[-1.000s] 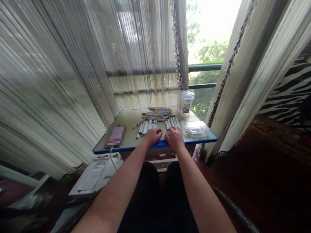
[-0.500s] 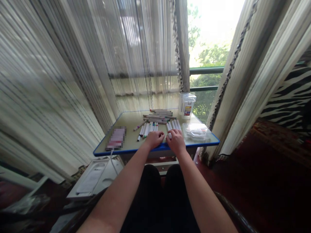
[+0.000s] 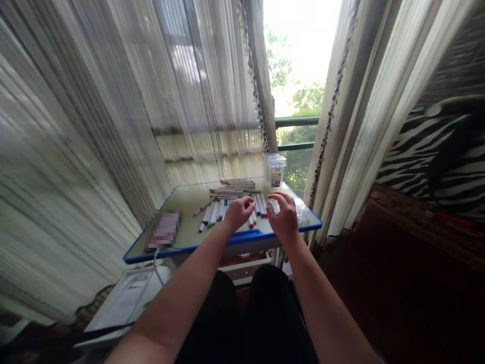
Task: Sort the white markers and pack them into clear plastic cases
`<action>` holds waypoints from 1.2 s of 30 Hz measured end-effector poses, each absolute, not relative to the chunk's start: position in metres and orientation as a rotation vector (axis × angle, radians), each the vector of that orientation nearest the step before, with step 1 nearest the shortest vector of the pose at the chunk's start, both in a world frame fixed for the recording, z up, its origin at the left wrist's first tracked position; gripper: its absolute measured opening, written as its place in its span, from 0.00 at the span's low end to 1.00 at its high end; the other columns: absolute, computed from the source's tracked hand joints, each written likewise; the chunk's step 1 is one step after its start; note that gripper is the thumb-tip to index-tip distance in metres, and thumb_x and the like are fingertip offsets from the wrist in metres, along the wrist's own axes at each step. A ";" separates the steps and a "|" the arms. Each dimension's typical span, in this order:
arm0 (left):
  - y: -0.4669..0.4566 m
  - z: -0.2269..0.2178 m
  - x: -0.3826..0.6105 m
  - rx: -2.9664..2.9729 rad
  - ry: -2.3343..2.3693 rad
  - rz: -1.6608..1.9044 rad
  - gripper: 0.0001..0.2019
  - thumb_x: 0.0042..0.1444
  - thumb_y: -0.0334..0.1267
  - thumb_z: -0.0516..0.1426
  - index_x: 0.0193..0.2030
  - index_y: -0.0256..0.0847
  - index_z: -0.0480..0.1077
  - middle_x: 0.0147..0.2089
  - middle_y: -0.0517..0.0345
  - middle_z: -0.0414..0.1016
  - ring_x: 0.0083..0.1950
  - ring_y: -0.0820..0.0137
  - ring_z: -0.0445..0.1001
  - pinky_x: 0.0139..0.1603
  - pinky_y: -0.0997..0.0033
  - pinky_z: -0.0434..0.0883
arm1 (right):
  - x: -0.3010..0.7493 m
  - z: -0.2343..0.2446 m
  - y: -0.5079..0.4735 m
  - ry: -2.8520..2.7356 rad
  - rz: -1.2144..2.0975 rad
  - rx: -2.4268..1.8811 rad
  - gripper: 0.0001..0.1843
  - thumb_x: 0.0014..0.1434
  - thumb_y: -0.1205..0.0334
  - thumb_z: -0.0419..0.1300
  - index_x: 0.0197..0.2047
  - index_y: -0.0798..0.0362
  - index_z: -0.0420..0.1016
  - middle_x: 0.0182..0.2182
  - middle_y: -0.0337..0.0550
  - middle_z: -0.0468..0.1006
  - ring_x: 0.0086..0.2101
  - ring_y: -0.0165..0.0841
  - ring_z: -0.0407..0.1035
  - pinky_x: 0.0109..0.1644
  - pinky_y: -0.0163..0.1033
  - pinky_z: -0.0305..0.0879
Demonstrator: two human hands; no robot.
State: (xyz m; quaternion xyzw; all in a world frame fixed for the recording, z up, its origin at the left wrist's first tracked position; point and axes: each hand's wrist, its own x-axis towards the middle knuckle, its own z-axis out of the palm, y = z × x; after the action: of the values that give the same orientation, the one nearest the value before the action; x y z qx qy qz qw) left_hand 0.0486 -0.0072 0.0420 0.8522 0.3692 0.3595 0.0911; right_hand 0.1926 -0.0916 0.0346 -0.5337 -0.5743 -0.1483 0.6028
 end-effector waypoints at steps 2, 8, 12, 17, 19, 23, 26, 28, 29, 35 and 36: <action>-0.006 0.043 0.061 2.520 1.049 1.050 0.11 0.57 0.42 0.52 0.38 0.40 0.72 0.29 0.58 0.75 0.30 0.71 0.72 0.36 0.73 0.66 | 0.207 0.034 -0.096 -1.263 -0.368 -1.257 0.09 0.55 0.61 0.54 0.38 0.51 0.74 0.41 0.48 0.75 0.45 0.41 0.68 0.54 0.50 0.62; 0.005 0.037 0.097 2.533 0.812 1.027 0.18 0.54 0.41 0.56 0.51 0.39 0.66 0.41 0.53 0.76 0.40 0.69 0.73 0.44 0.69 0.70 | 0.249 0.014 -0.099 -1.105 -0.405 -1.329 0.10 0.55 0.61 0.53 0.37 0.52 0.73 0.40 0.49 0.74 0.44 0.41 0.68 0.52 0.50 0.64; 0.016 0.039 0.109 2.696 0.621 0.952 0.28 0.49 0.49 0.60 0.55 0.37 0.66 0.53 0.45 0.72 0.55 0.60 0.69 0.57 0.62 0.66 | 0.268 -0.005 -0.096 -1.105 -0.474 -1.389 0.10 0.55 0.62 0.53 0.37 0.53 0.73 0.41 0.50 0.74 0.45 0.42 0.67 0.53 0.50 0.63; 0.020 0.040 0.112 2.837 0.682 0.780 0.35 0.44 0.59 0.60 0.56 0.39 0.67 0.58 0.45 0.69 0.57 0.55 0.68 0.57 0.59 0.66 | 0.281 -0.037 -0.084 -1.018 -0.438 -1.524 0.15 0.56 0.59 0.51 0.44 0.54 0.71 0.47 0.54 0.70 0.50 0.44 0.64 0.56 0.53 0.61; 0.019 0.036 0.113 2.875 0.719 0.771 0.35 0.45 0.61 0.59 0.56 0.40 0.68 0.58 0.46 0.69 0.57 0.55 0.69 0.57 0.60 0.66 | 0.283 -0.049 -0.079 -0.945 -0.369 -1.547 0.19 0.59 0.56 0.48 0.49 0.55 0.69 0.49 0.57 0.69 0.52 0.44 0.63 0.57 0.54 0.60; 0.015 0.026 0.115 2.893 0.769 0.766 0.35 0.47 0.59 0.58 0.59 0.41 0.65 0.57 0.46 0.71 0.55 0.56 0.71 0.55 0.61 0.67 | 0.282 -0.066 -0.077 -0.980 -0.279 -1.606 0.29 0.62 0.50 0.44 0.61 0.57 0.57 0.57 0.62 0.63 0.58 0.48 0.58 0.60 0.58 0.55; 0.015 0.023 0.115 2.906 0.761 0.758 0.33 0.49 0.58 0.58 0.58 0.41 0.66 0.55 0.45 0.72 0.53 0.55 0.72 0.53 0.60 0.68 | 0.281 -0.071 -0.080 -1.072 -0.251 -1.662 0.32 0.61 0.48 0.46 0.64 0.57 0.51 0.60 0.63 0.61 0.59 0.52 0.56 0.59 0.62 0.54; 0.017 0.022 0.114 2.919 0.743 0.734 0.30 0.48 0.57 0.58 0.55 0.41 0.69 0.53 0.46 0.74 0.51 0.55 0.73 0.51 0.60 0.69 | 0.282 -0.073 -0.081 -1.113 -0.241 -1.666 0.32 0.61 0.51 0.47 0.64 0.56 0.51 0.60 0.63 0.61 0.58 0.53 0.57 0.58 0.64 0.55; 0.018 0.022 0.113 2.923 0.724 0.719 0.29 0.48 0.55 0.59 0.54 0.41 0.70 0.52 0.47 0.74 0.51 0.56 0.74 0.51 0.61 0.69 | 0.282 -0.074 -0.081 -1.124 -0.244 -1.662 0.31 0.60 0.52 0.47 0.64 0.57 0.51 0.59 0.63 0.62 0.58 0.53 0.57 0.58 0.65 0.55; 0.021 0.021 0.111 2.909 0.647 0.716 0.22 0.49 0.46 0.59 0.50 0.41 0.72 0.51 0.51 0.75 0.50 0.60 0.74 0.51 0.65 0.70 | 0.281 -0.078 -0.078 -1.077 -0.240 -1.626 0.34 0.58 0.56 0.49 0.65 0.60 0.51 0.58 0.63 0.63 0.55 0.51 0.60 0.58 0.64 0.58; 0.021 0.021 0.112 2.909 0.654 0.723 0.21 0.49 0.46 0.59 0.49 0.41 0.72 0.50 0.51 0.76 0.50 0.60 0.74 0.50 0.65 0.70 | 0.281 -0.078 -0.077 -1.071 -0.235 -1.625 0.34 0.57 0.56 0.49 0.65 0.60 0.51 0.58 0.62 0.64 0.55 0.51 0.60 0.58 0.63 0.58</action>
State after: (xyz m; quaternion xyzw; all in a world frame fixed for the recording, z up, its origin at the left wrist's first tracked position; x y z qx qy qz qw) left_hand 0.1121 0.0207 0.0208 0.9475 0.2132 0.2356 0.0368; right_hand 0.2809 -0.0774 -0.0780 -0.6884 -0.4537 -0.0995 0.5571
